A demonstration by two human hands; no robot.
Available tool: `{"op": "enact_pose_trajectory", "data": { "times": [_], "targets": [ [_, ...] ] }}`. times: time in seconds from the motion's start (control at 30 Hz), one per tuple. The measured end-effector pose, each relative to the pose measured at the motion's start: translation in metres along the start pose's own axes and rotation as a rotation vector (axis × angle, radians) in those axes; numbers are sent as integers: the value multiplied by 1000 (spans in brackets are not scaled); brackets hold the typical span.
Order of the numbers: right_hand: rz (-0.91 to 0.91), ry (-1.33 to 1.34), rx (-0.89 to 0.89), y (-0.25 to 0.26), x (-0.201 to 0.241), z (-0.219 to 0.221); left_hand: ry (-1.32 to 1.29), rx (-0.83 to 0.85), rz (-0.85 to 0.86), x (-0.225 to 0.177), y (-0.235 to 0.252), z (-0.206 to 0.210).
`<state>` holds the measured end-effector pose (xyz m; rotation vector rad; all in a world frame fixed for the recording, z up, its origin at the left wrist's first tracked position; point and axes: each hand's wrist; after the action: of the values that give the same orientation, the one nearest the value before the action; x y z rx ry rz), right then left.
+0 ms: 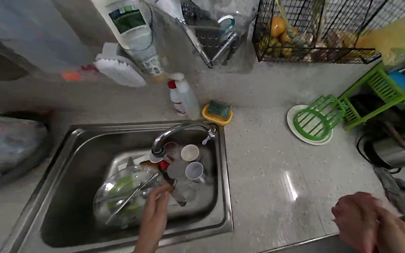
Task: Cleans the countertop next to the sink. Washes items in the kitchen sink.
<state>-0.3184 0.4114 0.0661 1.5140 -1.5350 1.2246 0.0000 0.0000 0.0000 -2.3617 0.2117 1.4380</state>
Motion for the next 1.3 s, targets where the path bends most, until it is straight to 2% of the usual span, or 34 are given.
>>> {"op": "enact_pose_trajectory", "data": {
  "times": [0.07, 0.13, 0.2, 0.27, 0.4, 0.53, 0.6, 0.63, 0.67, 0.7, 0.77, 0.8, 0.87, 0.93, 1.0, 1.07, 1.1, 1.17, 1.23, 1.3],
  "targets": [
    [-164, -407, -84, 37, -68, 7, 3, 44, -27, 5, 3, 1],
    [-366, -733, 7, 62, -129, 19, 25, 82, 6, 6, 3, 0],
    [-463, -862, -26, 65, -157, 44, 56, 102, 72, 9, 4, -3],
    [-519, -884, -97, 52, -160, 69, 77, 80, 134, 15, 3, -10],
    [-749, -862, -1, -25, -150, 133, 65, 42, 126, 32, 3, -23],
    [-850, -702, 251, -117, -115, 244, 48, 25, 103, 32, -1, -19],
    [-920, -517, 445, -140, -98, 301, 7, 10, 105, 25, -2, -9],
    [-936, -396, 603, -146, -92, 320, -19, 0, 122, 23, -4, -3],
    [-915, -236, 751, -150, -84, 331, -41, -16, 153, 22, -6, 3],
    [-849, -77, 827, -154, -77, 335, -40, -38, 203, 24, -8, 8],
    [-707, 183, 720, -159, -66, 321, 82, -61, 354, 41, -9, 4],
    [-657, 229, 612, -153, -63, 303, 175, -81, 431, 58, -7, -4],
    [-604, 166, 370, -125, -69, 243, 356, -80, 465, 99, -9, -32],
    [-627, -38, 82, -73, -90, 169, 502, -123, 430, 138, -14, -56],
    [-612, -396, -191, -11, -122, 103, 589, -221, 413, 158, -19, -66],
    [-462, -676, -347, 47, -143, 80, 651, -257, 473, 159, -17, -65],
    [-419, -754, -356, 66, -140, 89, 663, -253, 496, 159, -16, -63],
    [-454, -792, -274, 78, -113, 134, 671, -252, 493, 156, -17, -60],
    [-506, -792, -107, 65, -72, 208, 683, -247, 477, 155, -14, -61],
    [-658, -795, 57, 42, -60, 283, 687, -242, 460, 157, -13, -63]
  ]
}}
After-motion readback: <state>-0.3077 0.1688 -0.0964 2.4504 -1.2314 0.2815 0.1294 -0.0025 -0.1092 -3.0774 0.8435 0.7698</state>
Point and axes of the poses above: each hand's wrist, its own y-axis towards the middle knuckle, its own z-axis out of the palm, x = y × z, and after that the axes turned 5 degrees about -x, right-handed
